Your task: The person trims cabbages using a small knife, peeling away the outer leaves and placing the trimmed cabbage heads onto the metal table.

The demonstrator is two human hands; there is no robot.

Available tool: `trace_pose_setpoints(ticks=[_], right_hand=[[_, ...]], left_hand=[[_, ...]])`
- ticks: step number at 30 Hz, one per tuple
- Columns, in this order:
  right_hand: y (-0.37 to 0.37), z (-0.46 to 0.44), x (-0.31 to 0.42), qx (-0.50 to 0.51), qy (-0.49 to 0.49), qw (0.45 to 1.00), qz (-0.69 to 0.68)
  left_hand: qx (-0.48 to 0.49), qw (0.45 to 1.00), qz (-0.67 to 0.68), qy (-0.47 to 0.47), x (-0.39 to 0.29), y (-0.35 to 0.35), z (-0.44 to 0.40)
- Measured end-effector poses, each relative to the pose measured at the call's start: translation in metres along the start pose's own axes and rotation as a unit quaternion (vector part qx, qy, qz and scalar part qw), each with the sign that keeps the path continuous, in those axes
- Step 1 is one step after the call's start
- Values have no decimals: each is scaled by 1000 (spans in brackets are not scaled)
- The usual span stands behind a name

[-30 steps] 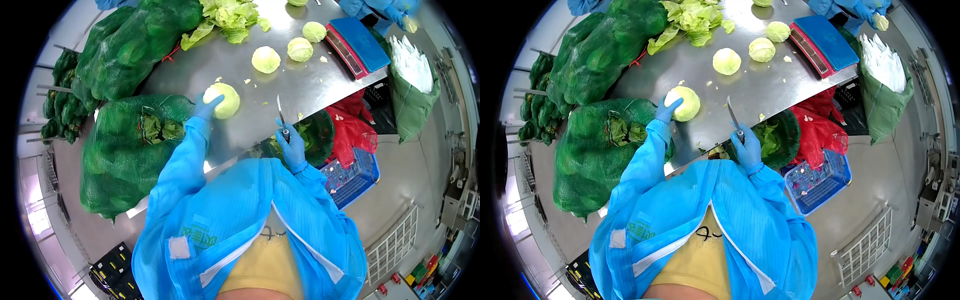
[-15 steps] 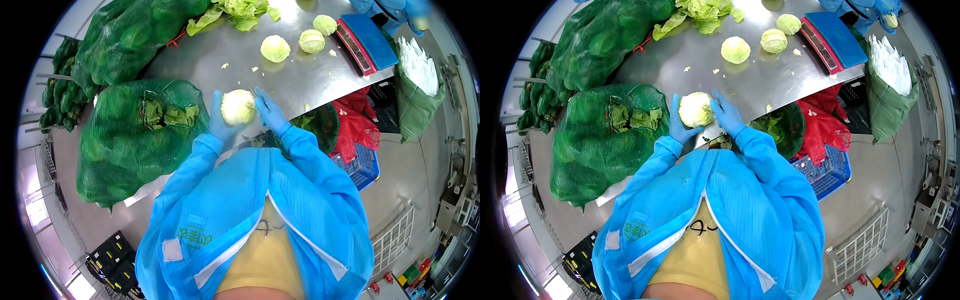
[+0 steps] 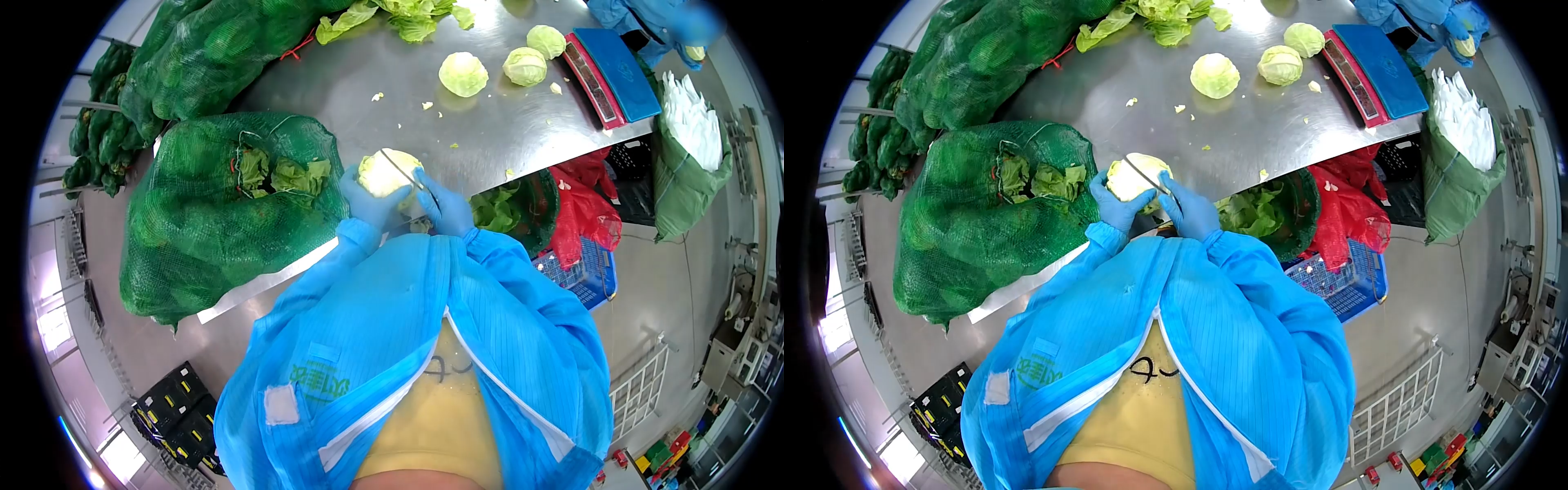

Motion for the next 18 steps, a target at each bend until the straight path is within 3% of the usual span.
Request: trace_pose_setpoints(ticks=[4,6,8,10,12,14,18], right_hand=[[-16,6,11,-40,-48,997,56],[-26,-2,16,-41,-45,996,72],[-27,-23,13,22,2,994,109],[-22,-32,7,17,-29,992,124],[-16,-36,5,64,-37,980,185],[-18,-35,7,88,-19,977,194],[-23,-33,7,123,17,966,229]], left_hand=[[67,992,12,108,5,-5,-9],[118,972,-116,166,5,-6,-14],[127,972,-121,158,4,-6,-18],[185,969,-102,127,-3,-3,-16],[190,969,-53,149,-6,3,-14],[212,972,7,106,3,6,-16],[226,967,-11,117,-7,11,-17]])
Point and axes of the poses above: each hand's wrist, its own z-axis away from the middle knuckle, its own y-axis out of the palm, x = y × z, the point moved 4 cm from there along -z, towards the middle knuckle, and after that the axes turned 6 degrees about z, right-handed, at the moved point
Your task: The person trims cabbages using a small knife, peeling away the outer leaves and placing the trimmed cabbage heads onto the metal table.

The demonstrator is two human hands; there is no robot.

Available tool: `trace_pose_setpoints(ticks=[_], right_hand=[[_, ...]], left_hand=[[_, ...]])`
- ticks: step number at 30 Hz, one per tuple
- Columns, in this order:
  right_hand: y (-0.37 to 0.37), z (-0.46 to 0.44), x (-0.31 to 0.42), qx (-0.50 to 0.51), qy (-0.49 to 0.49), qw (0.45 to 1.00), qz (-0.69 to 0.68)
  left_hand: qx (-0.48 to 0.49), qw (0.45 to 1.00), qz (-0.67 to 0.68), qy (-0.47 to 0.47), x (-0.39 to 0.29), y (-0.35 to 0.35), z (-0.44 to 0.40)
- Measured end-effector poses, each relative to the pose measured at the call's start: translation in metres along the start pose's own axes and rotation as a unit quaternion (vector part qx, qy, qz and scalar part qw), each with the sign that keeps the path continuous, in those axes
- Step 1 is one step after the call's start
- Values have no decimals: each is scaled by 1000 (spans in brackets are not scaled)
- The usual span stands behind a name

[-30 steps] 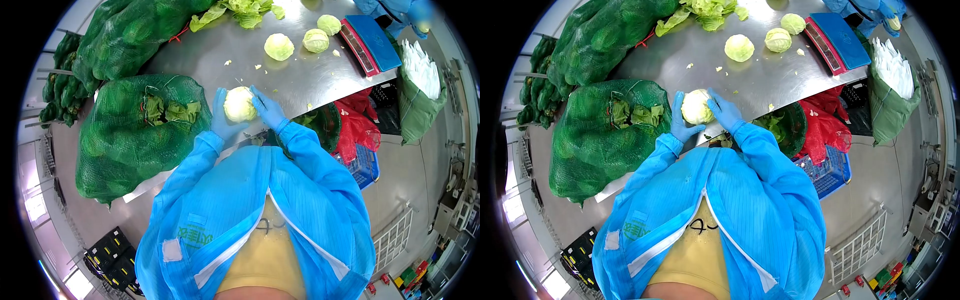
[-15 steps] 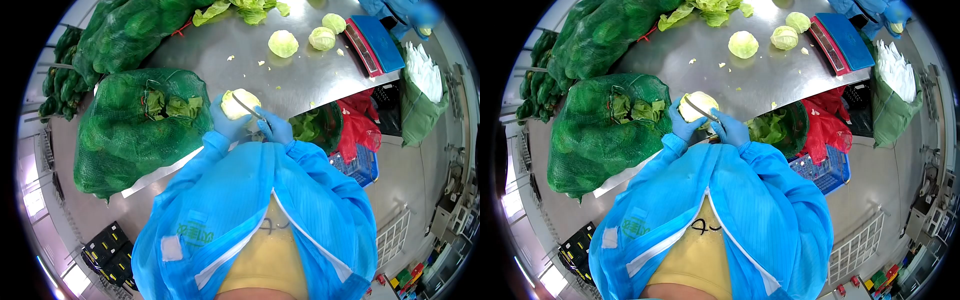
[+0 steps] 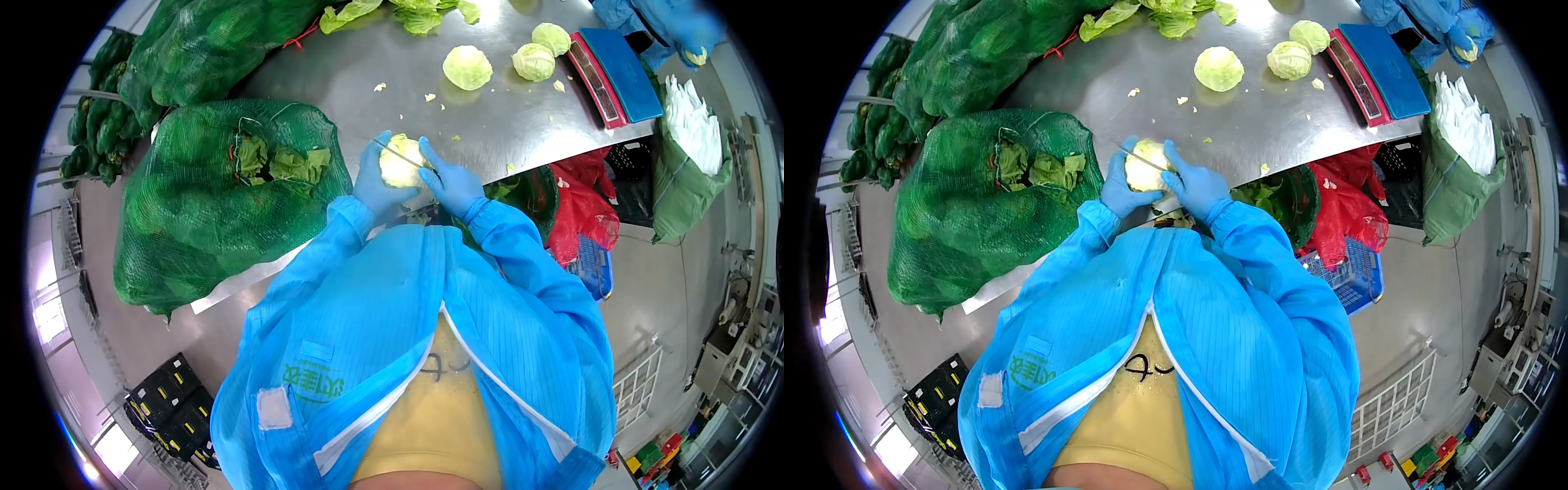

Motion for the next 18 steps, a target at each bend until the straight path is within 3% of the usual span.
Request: trace_pose_setpoints(ticks=[6,13,18], right_hand=[[-2,0,-10,-32,-10,999,13],[-6,0,-7,-16,27,999,39],[-9,0,-2,-62,48,997,26]], left_hand=[[8,998,64,-11,9,7,-9],[-6,999,-40,2,-5,9,-9],[-28,995,-97,-5,-13,12,-10]])
Point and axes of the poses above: each hand's wrist, its own z-axis away from the middle knuckle, its own y-axis out of the palm, x = y × z, the point moved 4 cm from there along -z, towards the middle knuckle, and after that the axes turned 6 degrees about z, right-handed, at the moved point
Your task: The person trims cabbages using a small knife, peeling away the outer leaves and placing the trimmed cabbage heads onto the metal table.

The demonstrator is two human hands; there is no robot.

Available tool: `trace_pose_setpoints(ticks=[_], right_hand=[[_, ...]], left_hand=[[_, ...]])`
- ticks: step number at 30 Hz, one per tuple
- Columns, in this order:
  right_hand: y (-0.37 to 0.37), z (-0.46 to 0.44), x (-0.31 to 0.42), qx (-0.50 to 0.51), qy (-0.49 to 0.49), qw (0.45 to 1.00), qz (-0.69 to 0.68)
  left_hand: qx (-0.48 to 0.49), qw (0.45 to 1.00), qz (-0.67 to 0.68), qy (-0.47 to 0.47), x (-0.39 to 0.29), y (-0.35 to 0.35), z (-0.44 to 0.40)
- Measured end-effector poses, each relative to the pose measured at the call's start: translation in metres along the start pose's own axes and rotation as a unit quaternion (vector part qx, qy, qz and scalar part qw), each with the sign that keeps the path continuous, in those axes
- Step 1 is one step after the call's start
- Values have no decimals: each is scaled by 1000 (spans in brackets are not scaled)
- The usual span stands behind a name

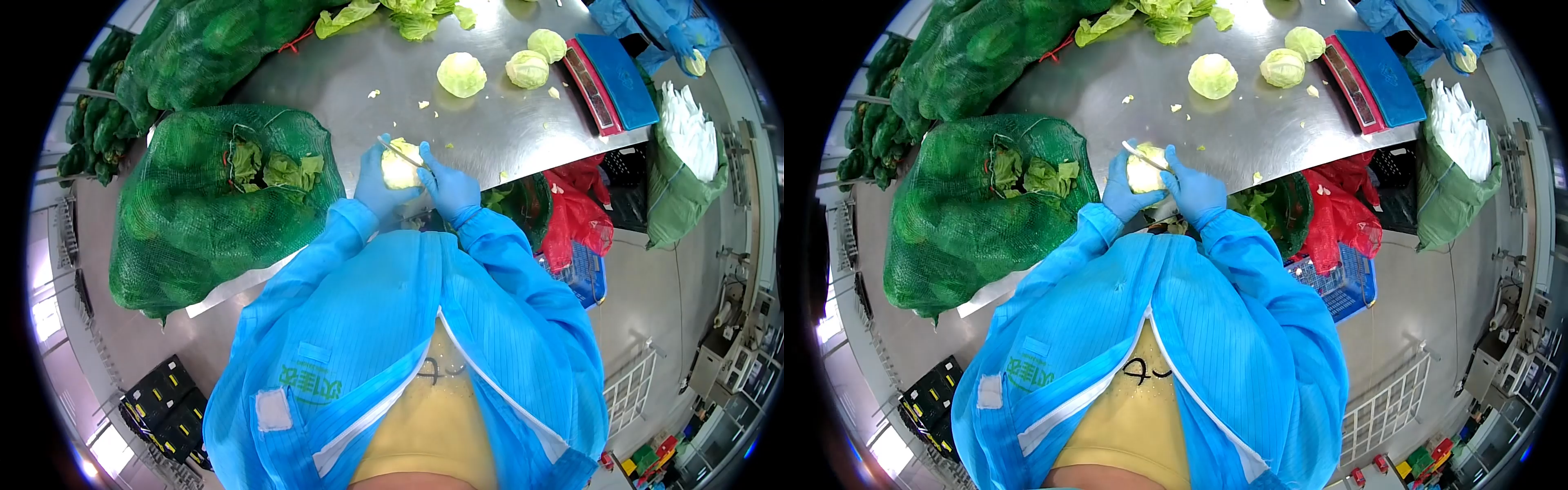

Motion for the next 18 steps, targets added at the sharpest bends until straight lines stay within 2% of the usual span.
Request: trace_pose_setpoints(ticks=[10,12,14,18], right_hand=[[4,-2,-4,-10,45,999,-5],[0,-8,-12,-86,77,990,-77],[-3,-7,-11,-80,77,990,-82],[0,-10,-19,-79,97,984,-124]], left_hand=[[-4,998,-57,19,-3,5,0],[-8,997,-66,36,-7,8,1],[3,997,-71,5,-11,9,5],[13,999,-32,12,-5,6,1]])
Point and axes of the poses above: each hand's wrist, its own z-axis away from the middle knuckle, its own y-axis out of the palm, x = y × z, the point moved 4 cm from there along -z, towards the middle knuckle, and after that the axes turned 6 degrees about z, right-handed, at the moved point
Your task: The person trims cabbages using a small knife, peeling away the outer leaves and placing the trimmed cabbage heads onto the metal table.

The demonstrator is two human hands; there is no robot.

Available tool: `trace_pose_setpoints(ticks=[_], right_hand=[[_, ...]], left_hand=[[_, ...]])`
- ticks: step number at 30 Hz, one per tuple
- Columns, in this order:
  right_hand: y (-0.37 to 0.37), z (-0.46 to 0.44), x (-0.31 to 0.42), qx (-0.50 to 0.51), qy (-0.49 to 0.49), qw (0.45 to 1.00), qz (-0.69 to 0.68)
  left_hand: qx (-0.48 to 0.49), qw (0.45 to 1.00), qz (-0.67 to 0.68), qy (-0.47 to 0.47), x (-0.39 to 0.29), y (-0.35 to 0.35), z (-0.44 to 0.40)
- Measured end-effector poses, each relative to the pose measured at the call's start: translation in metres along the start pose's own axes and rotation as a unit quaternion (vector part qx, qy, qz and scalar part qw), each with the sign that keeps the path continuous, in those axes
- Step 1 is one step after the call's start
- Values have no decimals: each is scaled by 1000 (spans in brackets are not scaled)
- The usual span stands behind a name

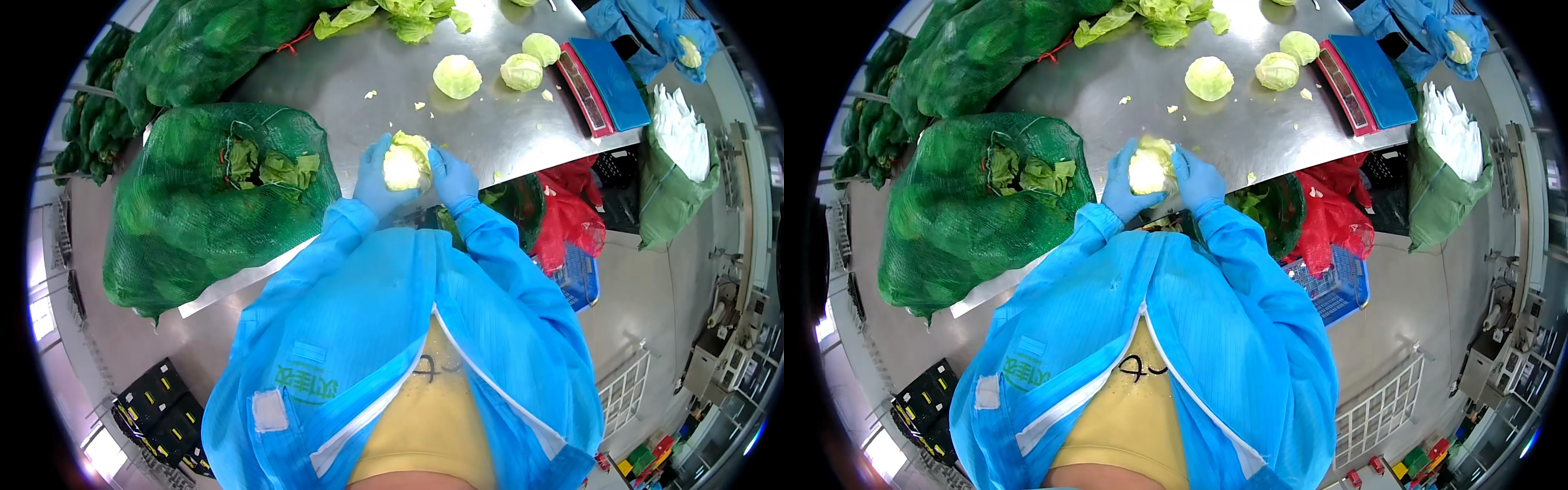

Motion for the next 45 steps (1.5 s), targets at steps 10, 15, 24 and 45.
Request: trace_pose_setpoints(ticks=[10,15,24,45], right_hand=[[-9,-14,22,-31,-57,998,8],[3,-26,18,-41,-114,990,77],[13,28,12,-217,-125,924,-289],[58,-37,19,221,-36,965,-138]], left_hand=[[9,999,-13,30,13,-2,7],[-4,998,39,41,11,-4,9],[-48,955,286,-66,46,-15,9],[34,994,-31,-99,14,-38,23]])
Point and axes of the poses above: each hand's wrist, its own z-axis away from the middle knuckle, its own y-axis out of the palm, x = y × z, the point moved 4 cm from there along -z, towards the middle knuckle, and after that the axes turned 6 degrees about z, right-handed, at the moved point
